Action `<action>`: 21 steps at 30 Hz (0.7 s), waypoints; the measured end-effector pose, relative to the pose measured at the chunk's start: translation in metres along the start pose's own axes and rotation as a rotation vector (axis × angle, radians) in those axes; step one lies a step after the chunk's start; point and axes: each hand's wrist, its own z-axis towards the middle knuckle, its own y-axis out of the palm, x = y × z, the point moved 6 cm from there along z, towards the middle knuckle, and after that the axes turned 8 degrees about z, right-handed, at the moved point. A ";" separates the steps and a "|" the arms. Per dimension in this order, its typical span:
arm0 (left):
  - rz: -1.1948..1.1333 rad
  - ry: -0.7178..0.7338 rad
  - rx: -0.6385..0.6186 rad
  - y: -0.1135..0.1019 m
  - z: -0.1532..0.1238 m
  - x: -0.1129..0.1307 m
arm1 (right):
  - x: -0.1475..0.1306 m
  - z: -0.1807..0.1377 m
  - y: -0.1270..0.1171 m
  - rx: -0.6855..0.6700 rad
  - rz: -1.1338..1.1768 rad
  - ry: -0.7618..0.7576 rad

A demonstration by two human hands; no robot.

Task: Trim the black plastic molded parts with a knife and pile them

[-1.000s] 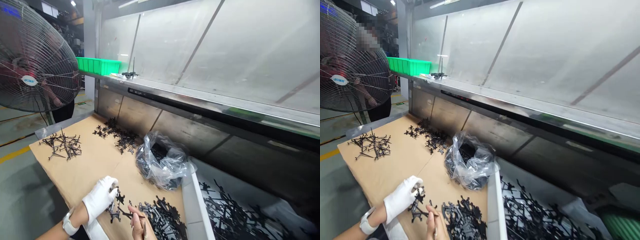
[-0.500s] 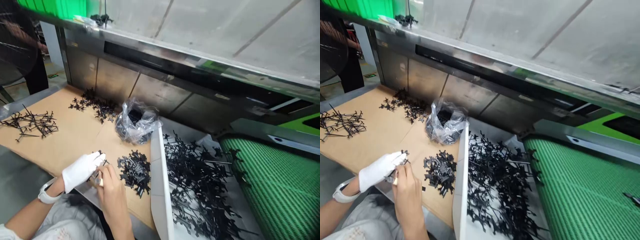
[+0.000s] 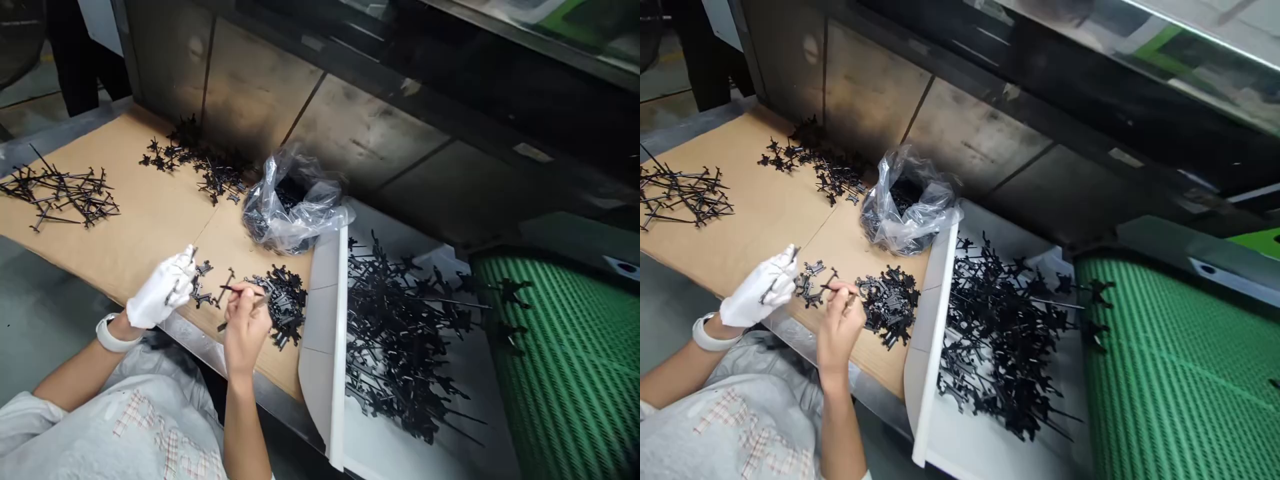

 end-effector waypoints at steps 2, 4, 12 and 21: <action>0.009 0.038 0.060 -0.011 -0.006 0.012 | -0.001 0.013 0.006 -0.043 -0.100 -0.025; 0.012 0.064 0.081 -0.024 -0.015 0.018 | -0.001 0.031 0.036 -0.232 -0.259 -0.055; -0.096 0.166 0.091 -0.054 -0.042 0.022 | 0.002 0.080 0.208 -0.712 -0.385 -0.059; 0.206 0.189 0.176 -0.041 -0.048 0.035 | -0.060 0.023 0.072 -0.782 -0.198 -0.224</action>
